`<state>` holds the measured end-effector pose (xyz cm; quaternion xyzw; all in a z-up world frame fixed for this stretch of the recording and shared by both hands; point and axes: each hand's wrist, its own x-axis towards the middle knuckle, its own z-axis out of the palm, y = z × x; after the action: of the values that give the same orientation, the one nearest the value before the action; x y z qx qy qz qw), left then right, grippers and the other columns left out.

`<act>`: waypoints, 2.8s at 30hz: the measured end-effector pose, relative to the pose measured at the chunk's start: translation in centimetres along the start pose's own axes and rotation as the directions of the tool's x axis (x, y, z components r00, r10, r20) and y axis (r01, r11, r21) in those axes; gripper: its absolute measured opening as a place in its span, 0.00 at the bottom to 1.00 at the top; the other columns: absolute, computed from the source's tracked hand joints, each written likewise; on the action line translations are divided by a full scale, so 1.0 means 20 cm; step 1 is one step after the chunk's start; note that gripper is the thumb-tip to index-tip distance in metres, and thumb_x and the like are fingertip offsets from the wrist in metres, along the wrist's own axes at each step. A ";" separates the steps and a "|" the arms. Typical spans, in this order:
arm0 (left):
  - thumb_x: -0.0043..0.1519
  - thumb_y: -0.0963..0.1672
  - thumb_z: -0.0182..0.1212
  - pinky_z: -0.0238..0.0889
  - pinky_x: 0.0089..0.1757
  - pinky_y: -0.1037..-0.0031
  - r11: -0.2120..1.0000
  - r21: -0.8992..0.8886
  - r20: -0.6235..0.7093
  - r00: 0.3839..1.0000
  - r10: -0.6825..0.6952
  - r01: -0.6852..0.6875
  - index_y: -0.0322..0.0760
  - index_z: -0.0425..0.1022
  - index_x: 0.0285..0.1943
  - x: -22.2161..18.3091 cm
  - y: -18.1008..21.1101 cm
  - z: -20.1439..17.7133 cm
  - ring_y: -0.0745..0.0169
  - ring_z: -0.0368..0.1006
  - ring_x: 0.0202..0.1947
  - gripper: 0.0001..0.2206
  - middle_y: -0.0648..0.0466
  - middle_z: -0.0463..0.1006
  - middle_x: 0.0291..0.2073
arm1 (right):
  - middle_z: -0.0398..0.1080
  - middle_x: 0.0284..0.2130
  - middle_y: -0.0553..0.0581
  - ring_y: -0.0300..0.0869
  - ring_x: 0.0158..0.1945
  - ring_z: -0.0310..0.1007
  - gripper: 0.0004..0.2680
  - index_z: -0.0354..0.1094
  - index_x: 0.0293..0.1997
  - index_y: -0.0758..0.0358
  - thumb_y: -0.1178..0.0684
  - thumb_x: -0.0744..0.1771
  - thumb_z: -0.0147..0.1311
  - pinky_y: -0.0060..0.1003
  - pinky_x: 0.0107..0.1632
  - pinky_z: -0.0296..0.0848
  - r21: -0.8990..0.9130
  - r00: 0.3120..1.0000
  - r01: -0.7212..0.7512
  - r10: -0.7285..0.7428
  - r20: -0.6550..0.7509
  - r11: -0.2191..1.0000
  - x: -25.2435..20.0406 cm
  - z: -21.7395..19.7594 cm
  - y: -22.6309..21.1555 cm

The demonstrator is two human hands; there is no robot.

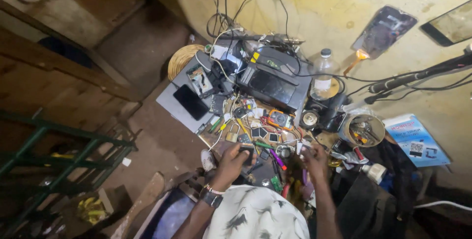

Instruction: Searching for and inspecting small electronic components on a cluttered workbench for mobile phone repair.

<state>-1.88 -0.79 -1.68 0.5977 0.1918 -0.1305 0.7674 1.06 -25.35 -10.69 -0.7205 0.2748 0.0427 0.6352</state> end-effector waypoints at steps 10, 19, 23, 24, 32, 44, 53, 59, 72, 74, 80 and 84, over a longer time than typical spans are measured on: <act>0.57 0.43 0.50 0.72 0.33 0.70 0.995 -0.103 -0.111 0.994 -0.011 0.000 0.30 0.70 0.38 -0.05 0.04 0.01 0.60 0.70 0.31 0.09 0.46 0.70 0.30 | 0.60 0.23 0.51 0.37 0.22 0.66 0.08 0.60 0.37 0.62 0.61 0.59 0.54 0.29 0.24 0.71 0.205 0.890 -0.010 -0.085 0.448 0.979 -0.41 0.33 -0.47; 0.55 0.44 0.48 0.59 0.41 0.77 0.991 0.129 -0.120 0.993 -0.020 0.035 0.34 0.65 0.51 -0.10 0.14 -0.02 0.68 0.63 0.43 0.16 0.53 0.71 0.42 | 0.63 0.23 0.50 0.37 0.27 0.63 0.03 0.60 0.29 0.60 0.58 0.61 0.51 0.29 0.29 0.64 0.129 0.637 0.417 -0.390 0.665 0.900 -0.47 0.45 -0.47; 0.56 0.43 0.46 0.55 0.39 0.79 0.990 0.136 -0.126 0.992 -0.011 0.029 0.38 0.66 0.46 -0.13 0.18 -0.04 0.69 0.63 0.39 0.10 0.56 0.71 0.39 | 0.66 0.28 0.53 0.40 0.30 0.65 0.06 0.66 0.38 0.65 0.62 0.60 0.51 0.32 0.33 0.68 0.100 0.714 0.148 -0.176 0.677 0.984 -0.41 0.41 -0.40; 0.56 0.44 0.45 0.56 0.45 0.77 0.995 0.091 -0.105 0.994 -0.023 0.032 0.38 0.63 0.55 -0.12 0.18 -0.05 0.67 0.64 0.48 0.17 0.55 0.70 0.48 | 0.66 0.27 0.54 0.39 0.30 0.64 0.07 0.66 0.38 0.68 0.64 0.60 0.51 0.32 0.32 0.68 0.199 0.708 0.145 -0.242 0.664 0.969 -0.38 0.41 -0.35; 0.55 0.46 0.50 0.57 0.43 0.73 0.997 -0.024 -0.156 0.984 -0.081 0.079 0.33 0.56 0.59 -0.07 0.04 -0.09 0.61 0.59 0.50 0.23 0.50 0.60 0.56 | 0.68 0.27 0.60 0.44 0.30 0.68 0.06 0.66 0.39 0.69 0.63 0.61 0.49 0.36 0.36 0.70 0.119 0.845 0.055 -0.110 0.523 0.991 -0.45 0.40 -0.49; 0.55 0.43 0.52 0.71 0.30 0.74 0.985 -0.162 -0.100 0.992 -0.075 0.058 0.34 0.65 0.50 -0.09 0.10 -0.07 0.64 0.67 0.37 0.15 0.52 0.69 0.42 | 0.69 0.30 0.60 0.44 0.34 0.69 0.04 0.66 0.34 0.68 0.65 0.61 0.48 0.36 0.42 0.70 0.148 0.893 0.072 -0.130 0.430 0.986 -0.48 0.45 -0.53; 0.53 0.42 0.55 0.63 0.38 0.75 0.996 -0.004 -0.092 0.992 -0.090 0.090 0.36 0.68 0.46 -0.09 0.09 -0.02 0.64 0.65 0.42 0.13 0.54 0.69 0.43 | 0.66 0.26 0.53 0.40 0.30 0.63 0.02 0.63 0.32 0.62 0.60 0.63 0.44 0.34 0.35 0.64 0.014 0.868 0.122 -0.114 0.484 0.992 -0.45 0.46 -0.46; 0.52 0.41 0.57 0.54 0.24 0.82 0.983 0.173 -0.105 0.994 -0.040 0.058 0.43 0.72 0.46 -0.16 0.22 -0.01 0.73 0.58 0.22 0.12 0.56 0.75 0.36 | 0.65 0.29 0.56 0.40 0.30 0.62 0.05 0.64 0.38 0.67 0.64 0.63 0.43 0.30 0.33 0.60 0.277 0.786 -0.011 -0.163 0.596 0.961 -0.36 0.45 -0.30; 0.50 0.43 0.60 0.55 0.30 0.81 0.991 0.135 -0.116 0.993 0.029 -0.013 0.40 0.70 0.40 -0.04 -0.02 -0.06 0.74 0.59 0.26 0.10 0.61 0.68 0.27 | 0.69 0.32 0.58 0.43 0.36 0.64 0.07 0.67 0.39 0.70 0.61 0.61 0.49 0.31 0.38 0.59 0.252 0.791 -0.242 0.040 0.610 0.937 -0.33 0.42 -0.29; 0.50 0.42 0.60 0.57 0.33 0.81 0.989 0.141 -0.109 0.993 0.051 -0.036 0.40 0.71 0.40 -0.05 0.00 -0.06 0.72 0.62 0.29 0.10 0.60 0.71 0.32 | 0.68 0.33 0.57 0.42 0.36 0.63 0.07 0.68 0.39 0.69 0.62 0.61 0.49 0.32 0.38 0.58 0.235 0.794 -0.194 0.012 0.608 0.953 -0.33 0.42 -0.29; 0.49 0.41 0.61 0.59 0.33 0.81 0.984 0.175 -0.112 0.992 0.057 -0.037 0.40 0.74 0.41 -0.09 0.07 -0.05 0.71 0.65 0.30 0.11 0.58 0.73 0.35 | 0.70 0.33 0.56 0.41 0.35 0.65 0.06 0.69 0.38 0.67 0.61 0.61 0.49 0.32 0.36 0.62 0.244 0.772 -0.135 -0.053 0.634 0.960 -0.34 0.42 -0.32; 0.48 0.42 0.62 0.58 0.34 0.82 0.987 0.131 -0.098 0.989 0.109 -0.096 0.38 0.72 0.38 -0.01 -0.06 -0.08 0.74 0.64 0.31 0.10 0.59 0.72 0.30 | 0.71 0.35 0.59 0.42 0.34 0.68 0.08 0.69 0.38 0.69 0.59 0.59 0.53 0.32 0.35 0.65 0.256 0.761 -0.150 -0.054 0.646 0.955 -0.30 0.43 -0.24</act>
<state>-2.85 0.43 -2.90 0.6602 0.1921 -0.0709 0.7226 0.61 -14.99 -5.47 -0.5519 0.0608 0.2638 0.7888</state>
